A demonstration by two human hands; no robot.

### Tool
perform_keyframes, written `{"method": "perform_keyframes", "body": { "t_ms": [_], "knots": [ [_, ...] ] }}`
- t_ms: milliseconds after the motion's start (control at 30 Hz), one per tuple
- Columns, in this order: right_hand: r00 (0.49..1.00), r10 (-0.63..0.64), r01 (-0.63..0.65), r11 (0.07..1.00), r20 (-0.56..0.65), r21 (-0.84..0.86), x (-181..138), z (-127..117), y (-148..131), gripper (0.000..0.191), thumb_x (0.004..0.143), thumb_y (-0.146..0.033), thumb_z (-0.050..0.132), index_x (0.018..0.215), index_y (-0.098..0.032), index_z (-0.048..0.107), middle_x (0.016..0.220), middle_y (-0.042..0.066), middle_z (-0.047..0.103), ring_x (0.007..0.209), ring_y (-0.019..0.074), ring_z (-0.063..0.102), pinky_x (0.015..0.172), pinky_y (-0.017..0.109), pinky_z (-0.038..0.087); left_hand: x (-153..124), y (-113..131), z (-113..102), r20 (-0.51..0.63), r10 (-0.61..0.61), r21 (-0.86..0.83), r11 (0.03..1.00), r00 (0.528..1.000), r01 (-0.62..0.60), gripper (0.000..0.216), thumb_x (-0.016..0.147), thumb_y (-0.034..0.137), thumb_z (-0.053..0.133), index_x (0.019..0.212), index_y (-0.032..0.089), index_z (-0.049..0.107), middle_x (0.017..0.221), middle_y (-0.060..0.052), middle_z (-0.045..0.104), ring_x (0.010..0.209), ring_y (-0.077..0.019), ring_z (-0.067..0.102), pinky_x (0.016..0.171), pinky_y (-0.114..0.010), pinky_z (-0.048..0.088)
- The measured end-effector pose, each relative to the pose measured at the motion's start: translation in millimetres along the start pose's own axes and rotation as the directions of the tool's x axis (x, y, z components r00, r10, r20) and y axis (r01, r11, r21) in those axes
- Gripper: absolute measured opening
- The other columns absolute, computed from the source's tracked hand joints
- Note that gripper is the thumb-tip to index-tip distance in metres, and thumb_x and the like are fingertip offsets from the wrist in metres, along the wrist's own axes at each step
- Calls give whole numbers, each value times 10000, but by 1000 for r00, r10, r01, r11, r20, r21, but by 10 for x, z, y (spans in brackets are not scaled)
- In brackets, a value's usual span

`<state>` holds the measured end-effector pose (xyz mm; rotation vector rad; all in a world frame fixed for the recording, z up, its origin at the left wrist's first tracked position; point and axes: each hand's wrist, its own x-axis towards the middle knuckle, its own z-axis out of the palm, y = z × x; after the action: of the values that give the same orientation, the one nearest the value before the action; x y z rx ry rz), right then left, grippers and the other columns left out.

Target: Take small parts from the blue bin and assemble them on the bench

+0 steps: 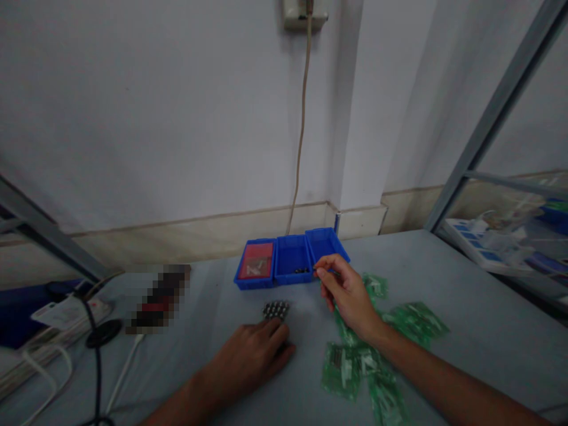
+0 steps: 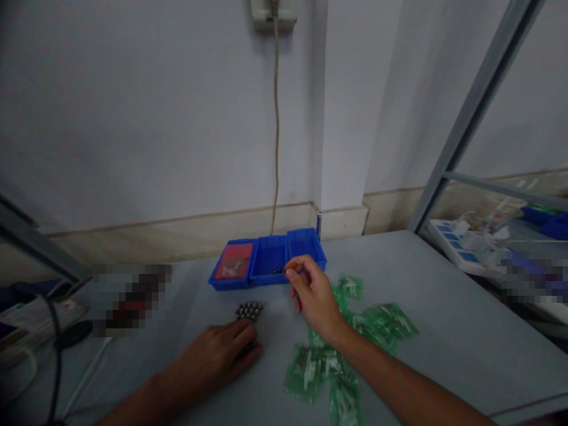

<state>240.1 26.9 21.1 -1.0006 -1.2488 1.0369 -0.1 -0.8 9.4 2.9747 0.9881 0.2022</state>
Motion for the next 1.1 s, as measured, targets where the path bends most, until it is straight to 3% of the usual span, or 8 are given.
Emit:
{"method": "perform_keyframes", "body": {
  "t_ms": [133,267,367,500,667,833,933,1100],
  "knots": [
    [992,-126,129,971,25,-202,-57,-6,-24,202,999,-420,618,1124,-275,681,927,39,649,580,141,579,395,228,443,-2,3,-4,13,-9,-7,1000,1000,10,110,1044,277,549,967,198,545,926,-25,662,749,-189,683,649,-293,553],
    [927,-352,372,833,127,-409,-129,-3,-57,203,1017,-280,591,1170,-293,724,1194,91,641,897,205,665,645,300,559,-7,3,4,7,-5,1,1000,1000,5,109,1042,275,551,964,200,537,923,-26,659,769,-198,692,648,-297,558],
    [885,-425,463,757,191,-462,-162,-6,-58,282,1024,-219,553,1229,-309,724,1241,102,638,1009,233,672,744,341,574,-6,3,11,-7,-5,1,1000,1000,5,116,1050,274,529,959,203,531,911,-22,659,767,-191,692,652,-287,557],
    [872,-447,486,742,201,-461,-171,-10,-50,329,1006,-203,569,1261,-343,724,1270,98,651,1048,257,677,761,371,586,-5,0,22,-18,-8,-7,1000,1000,8,128,1054,283,517,953,205,531,916,-26,664,775,-191,692,654,-284,554],
    [915,-377,404,833,147,-378,-168,14,-52,287,971,-224,635,1223,-330,721,1206,82,672,853,205,667,641,321,559,-2,10,-6,23,-17,-15,1000,1000,18,120,1054,283,526,971,198,540,940,-33,663,777,-191,688,663,-288,552],
    [990,-105,120,978,95,-169,-142,51,-62,205,911,-300,730,1114,-287,707,925,29,687,624,152,584,442,235,470,2,17,-25,32,-25,-9,1000,999,25,141,1052,297,528,952,199,548,910,-27,663,739,-186,677,642,-284,538],
    [997,11,-9,999,81,-31,-102,49,-78,215,882,-358,762,1058,-261,686,796,-7,633,503,117,510,346,207,411,1,9,-11,9,-15,-16,1000,1000,15,162,1059,304,508,946,197,550,903,-30,662,718,-181,668,629,-280,530],
    [994,88,-94,991,59,94,-40,27,-96,219,859,-386,778,982,-237,675,679,-51,564,444,91,471,337,189,372,4,8,-12,12,-10,-14,1000,1000,10,156,1062,303,508,960,194,553,924,-35,668,747,-187,679,642,-280,536]
  ]
}}
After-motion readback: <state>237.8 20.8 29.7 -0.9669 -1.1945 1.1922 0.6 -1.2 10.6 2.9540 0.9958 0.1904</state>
